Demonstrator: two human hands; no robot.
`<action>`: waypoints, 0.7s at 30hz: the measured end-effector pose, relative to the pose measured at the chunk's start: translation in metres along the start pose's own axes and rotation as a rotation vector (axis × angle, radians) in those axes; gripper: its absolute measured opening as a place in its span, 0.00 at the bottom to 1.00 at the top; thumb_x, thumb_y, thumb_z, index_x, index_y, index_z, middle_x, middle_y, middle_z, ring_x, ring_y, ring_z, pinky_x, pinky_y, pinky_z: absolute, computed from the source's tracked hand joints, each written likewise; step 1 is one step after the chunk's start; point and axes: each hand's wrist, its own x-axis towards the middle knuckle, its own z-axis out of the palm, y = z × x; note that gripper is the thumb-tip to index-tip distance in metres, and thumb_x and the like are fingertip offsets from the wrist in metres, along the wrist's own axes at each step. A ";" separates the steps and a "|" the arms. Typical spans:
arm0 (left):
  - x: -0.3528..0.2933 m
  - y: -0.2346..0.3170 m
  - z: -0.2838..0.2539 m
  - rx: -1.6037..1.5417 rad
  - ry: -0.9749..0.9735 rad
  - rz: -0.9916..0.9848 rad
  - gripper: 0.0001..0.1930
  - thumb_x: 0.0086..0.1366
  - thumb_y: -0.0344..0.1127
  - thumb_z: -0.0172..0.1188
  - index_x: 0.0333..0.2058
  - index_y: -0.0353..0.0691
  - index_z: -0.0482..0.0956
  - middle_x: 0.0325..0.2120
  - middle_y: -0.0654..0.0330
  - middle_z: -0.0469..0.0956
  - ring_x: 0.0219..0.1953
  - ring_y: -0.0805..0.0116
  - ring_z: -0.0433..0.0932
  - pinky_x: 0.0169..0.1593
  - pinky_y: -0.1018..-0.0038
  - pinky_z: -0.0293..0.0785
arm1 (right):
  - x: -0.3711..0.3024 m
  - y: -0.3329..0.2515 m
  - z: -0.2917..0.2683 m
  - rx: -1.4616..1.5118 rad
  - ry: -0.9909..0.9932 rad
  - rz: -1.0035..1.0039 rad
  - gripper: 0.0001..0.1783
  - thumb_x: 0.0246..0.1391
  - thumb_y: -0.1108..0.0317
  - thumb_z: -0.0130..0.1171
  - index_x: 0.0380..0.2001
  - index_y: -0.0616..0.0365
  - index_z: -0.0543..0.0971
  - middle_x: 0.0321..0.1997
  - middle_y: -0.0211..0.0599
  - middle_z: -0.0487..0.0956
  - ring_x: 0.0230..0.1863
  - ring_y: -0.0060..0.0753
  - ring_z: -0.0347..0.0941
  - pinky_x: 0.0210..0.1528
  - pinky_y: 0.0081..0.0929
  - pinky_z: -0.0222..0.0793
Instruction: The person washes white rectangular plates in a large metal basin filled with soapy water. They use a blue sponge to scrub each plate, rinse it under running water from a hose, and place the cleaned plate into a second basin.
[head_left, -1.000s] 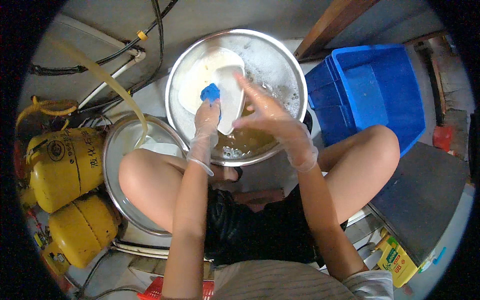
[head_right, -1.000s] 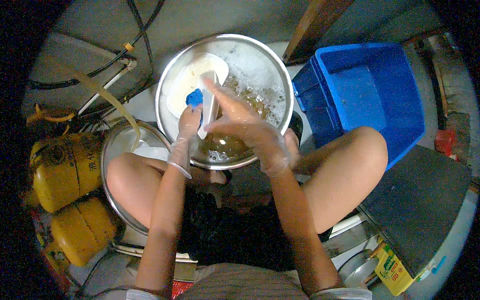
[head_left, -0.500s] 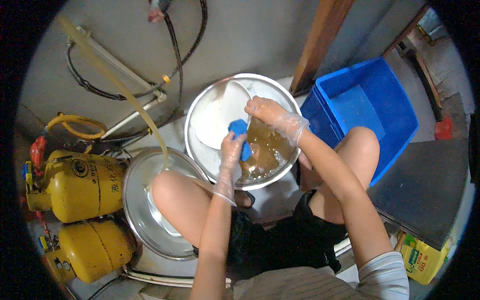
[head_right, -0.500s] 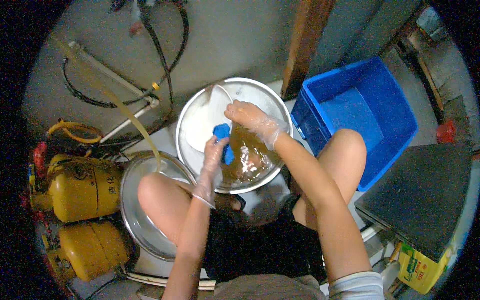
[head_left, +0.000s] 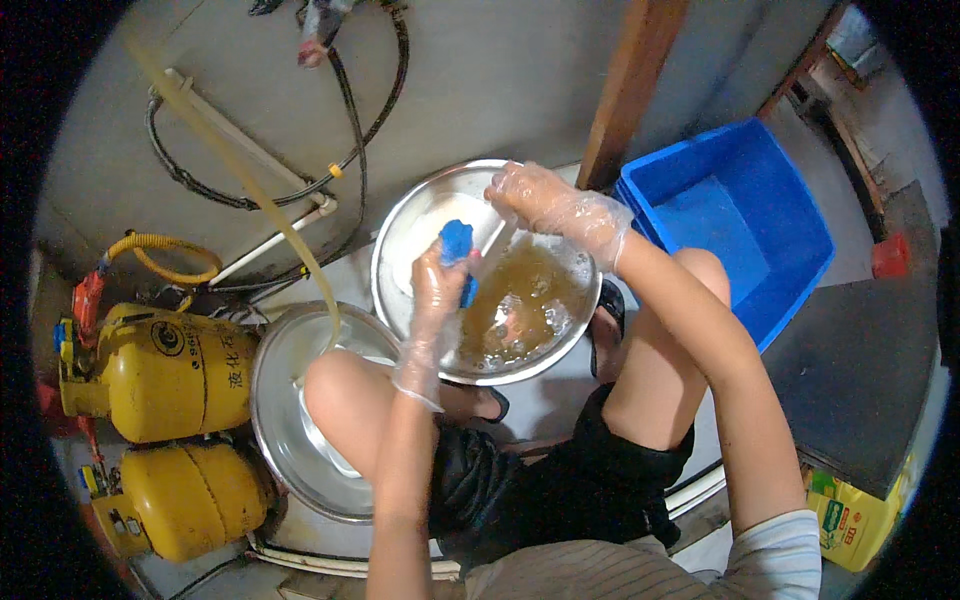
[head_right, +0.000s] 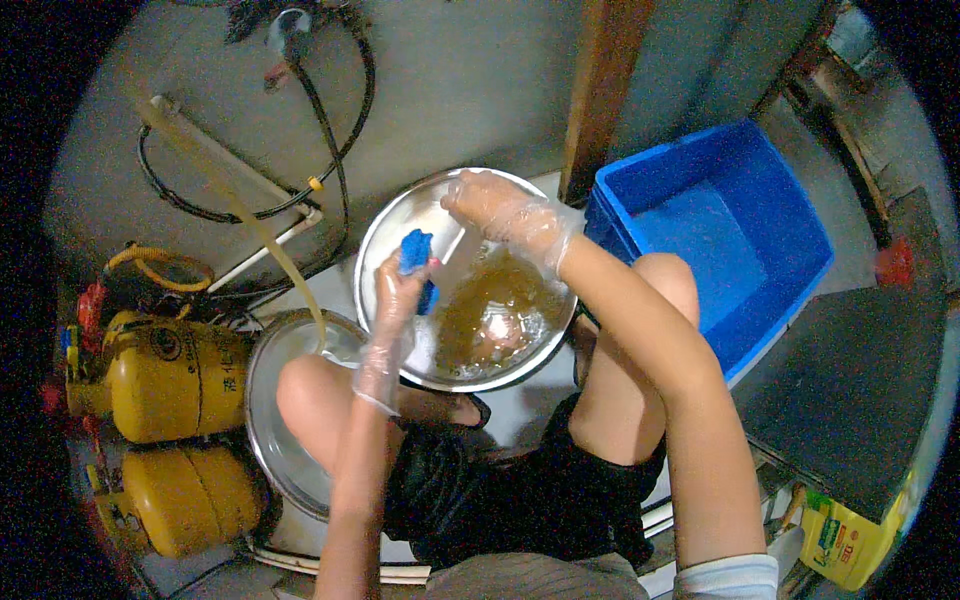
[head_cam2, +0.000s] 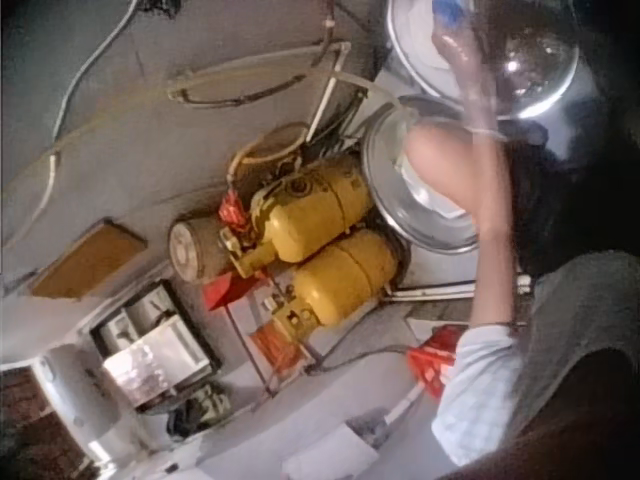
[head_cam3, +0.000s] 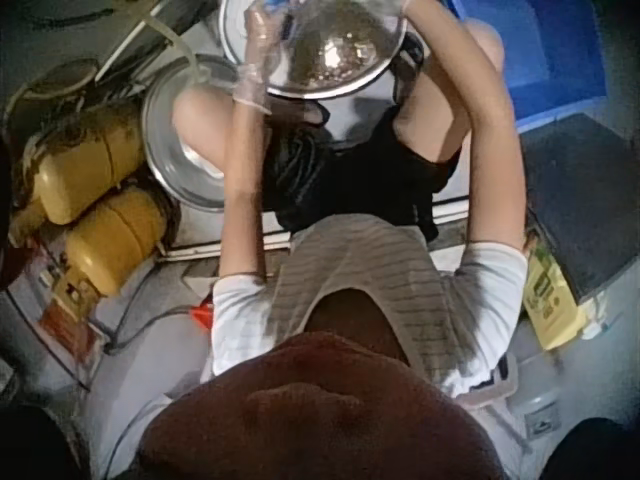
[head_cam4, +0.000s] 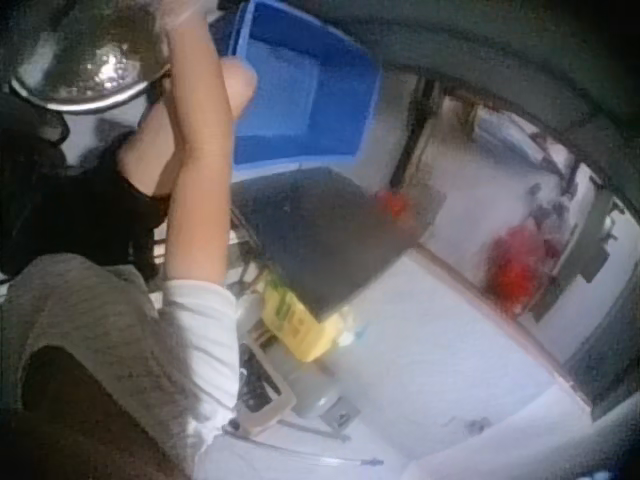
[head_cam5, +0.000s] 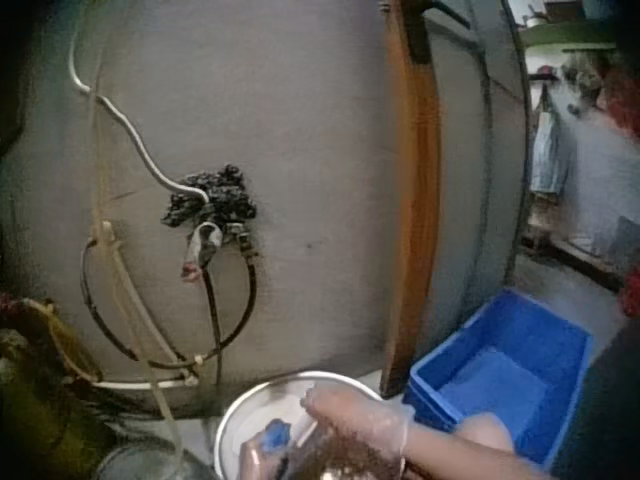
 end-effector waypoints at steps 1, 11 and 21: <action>0.004 0.010 -0.011 0.113 -0.041 0.025 0.15 0.46 0.34 0.62 0.35 0.37 0.76 0.24 0.54 0.77 0.26 0.67 0.76 0.33 0.73 0.69 | 0.003 -0.001 -0.009 0.043 -0.038 0.090 0.09 0.34 0.76 0.54 0.25 0.60 0.73 0.28 0.44 0.72 0.36 0.47 0.67 0.38 0.36 0.65; 0.024 0.144 -0.034 0.077 -0.176 0.178 0.17 0.52 0.42 0.59 0.32 0.32 0.75 0.19 0.58 0.72 0.22 0.77 0.67 0.29 0.78 0.66 | 0.010 -0.003 -0.079 0.345 -0.166 0.275 0.12 0.32 0.68 0.59 0.26 0.58 0.77 0.29 0.48 0.75 0.33 0.48 0.72 0.38 0.36 0.66; 0.057 0.144 0.025 0.111 0.066 0.686 0.19 0.58 0.47 0.49 0.33 0.33 0.74 0.26 0.50 0.73 0.28 0.55 0.72 0.33 0.66 0.67 | -0.003 -0.031 -0.101 0.652 0.148 0.485 0.06 0.30 0.76 0.54 0.18 0.66 0.73 0.20 0.56 0.73 0.26 0.55 0.72 0.29 0.38 0.69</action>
